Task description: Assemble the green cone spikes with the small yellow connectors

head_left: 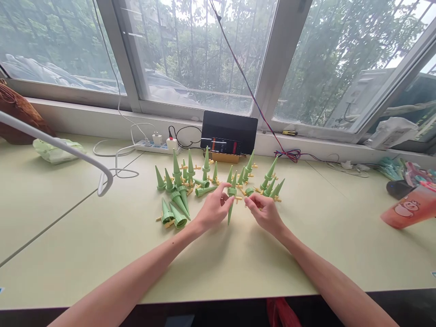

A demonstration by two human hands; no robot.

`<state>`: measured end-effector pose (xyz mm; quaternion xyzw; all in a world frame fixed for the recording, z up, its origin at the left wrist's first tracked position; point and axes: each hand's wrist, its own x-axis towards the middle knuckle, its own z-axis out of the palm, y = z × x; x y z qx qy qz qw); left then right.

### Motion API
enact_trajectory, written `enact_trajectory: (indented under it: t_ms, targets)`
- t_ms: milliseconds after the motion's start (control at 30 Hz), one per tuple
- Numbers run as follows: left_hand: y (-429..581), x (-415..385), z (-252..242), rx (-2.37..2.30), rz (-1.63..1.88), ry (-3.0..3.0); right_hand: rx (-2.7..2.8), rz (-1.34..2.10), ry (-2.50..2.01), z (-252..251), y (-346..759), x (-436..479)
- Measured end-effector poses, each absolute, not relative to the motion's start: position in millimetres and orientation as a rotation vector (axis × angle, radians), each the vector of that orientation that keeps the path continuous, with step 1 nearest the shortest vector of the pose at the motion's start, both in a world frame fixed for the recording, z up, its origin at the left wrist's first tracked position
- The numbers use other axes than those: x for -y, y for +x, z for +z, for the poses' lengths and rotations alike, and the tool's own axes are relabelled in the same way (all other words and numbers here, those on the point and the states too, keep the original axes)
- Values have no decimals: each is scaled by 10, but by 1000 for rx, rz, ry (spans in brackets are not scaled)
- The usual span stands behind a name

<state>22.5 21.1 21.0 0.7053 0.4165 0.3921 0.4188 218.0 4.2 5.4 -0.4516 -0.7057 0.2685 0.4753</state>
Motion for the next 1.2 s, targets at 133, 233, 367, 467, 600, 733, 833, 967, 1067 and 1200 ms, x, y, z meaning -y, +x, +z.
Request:
enact_trajectory:
  t_ms: [133,233,367,467,600,733,833,967,1067,1200]
  targets:
    - [197,-209,144,-1243,893,2021,1673,586,-1126,52,2207,-79]
    - [184,-203,120,-1376,753,2190,1655,565,-1140,61,2224,-91]
    - [193,-197,142,-1504,603,2254,1620,507,-1175,79,2250,-105]
    - [207,-189,163,-1516,608,2246,1582,471,-1189,88,2285,-128]
    - [223,-172,182,-1500,750,2274,1545,398,-1199,103,2351,-171]
    - [247,-115,197,-1289,861,2356,1574,296,-1233,109,2409,-217]
    - [271,-35,192,-935,743,2569,1654,241,-1268,106,2450,-251]
    - [296,53,169,-684,540,2762,1876,200,-1377,122,2532,-276]
    - [300,58,156,-690,566,2777,2042,174,-1496,169,2595,-258]
    - [297,33,136,-703,651,2798,2195,116,-1598,270,2624,-193]
